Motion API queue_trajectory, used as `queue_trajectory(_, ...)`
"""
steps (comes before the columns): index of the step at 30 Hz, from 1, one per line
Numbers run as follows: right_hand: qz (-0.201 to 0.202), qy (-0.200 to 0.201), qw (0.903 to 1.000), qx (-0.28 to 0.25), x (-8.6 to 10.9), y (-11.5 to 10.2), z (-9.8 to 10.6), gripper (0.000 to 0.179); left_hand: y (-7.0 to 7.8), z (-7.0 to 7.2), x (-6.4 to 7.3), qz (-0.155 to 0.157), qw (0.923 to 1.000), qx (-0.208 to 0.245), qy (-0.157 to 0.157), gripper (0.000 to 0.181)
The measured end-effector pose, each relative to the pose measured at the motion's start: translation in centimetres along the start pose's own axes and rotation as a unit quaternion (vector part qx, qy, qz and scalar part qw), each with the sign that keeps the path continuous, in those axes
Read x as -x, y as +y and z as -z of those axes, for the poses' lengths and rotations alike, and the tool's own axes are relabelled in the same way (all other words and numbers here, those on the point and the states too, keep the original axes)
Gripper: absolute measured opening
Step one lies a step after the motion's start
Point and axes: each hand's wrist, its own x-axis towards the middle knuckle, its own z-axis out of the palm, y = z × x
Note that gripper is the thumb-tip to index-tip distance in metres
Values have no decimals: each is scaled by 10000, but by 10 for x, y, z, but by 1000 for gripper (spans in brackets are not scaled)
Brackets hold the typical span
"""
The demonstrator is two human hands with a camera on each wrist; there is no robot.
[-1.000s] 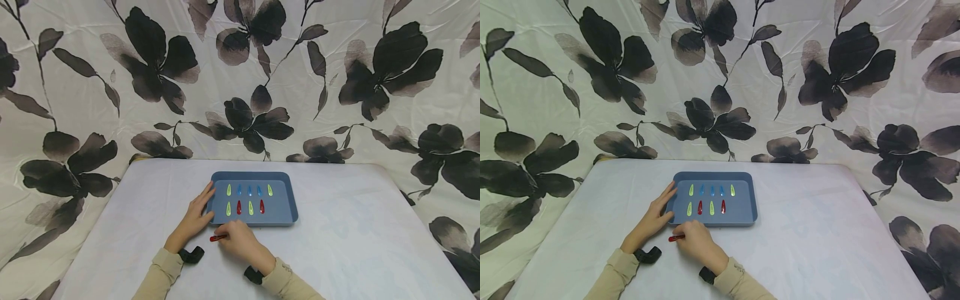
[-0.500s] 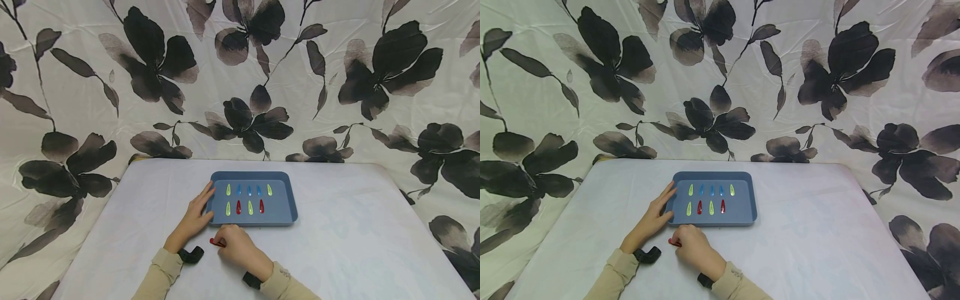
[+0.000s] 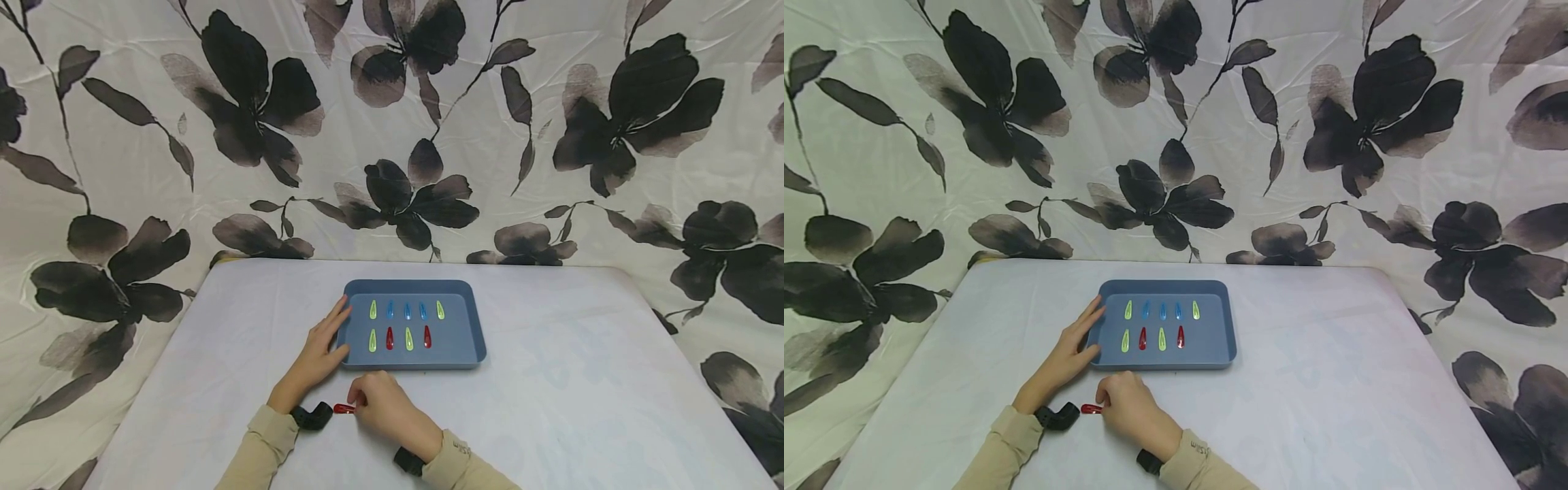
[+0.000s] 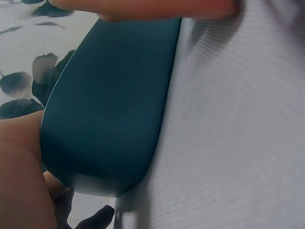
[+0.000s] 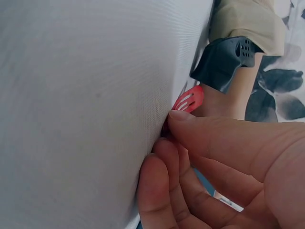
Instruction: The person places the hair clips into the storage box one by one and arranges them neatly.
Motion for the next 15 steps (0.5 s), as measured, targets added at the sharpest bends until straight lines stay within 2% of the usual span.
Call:
queue_trajectory(11, -61, -110, 9998, -157, 3, -1, 1, 17, 0, 0, 0, -12, 10000, 37, -17, 72)
queue_trajectory(15, -21, -105, 9999, -58, 3, 0, 1, 18, -1, 0, 0, -55, 10000, 12, -8, 72)
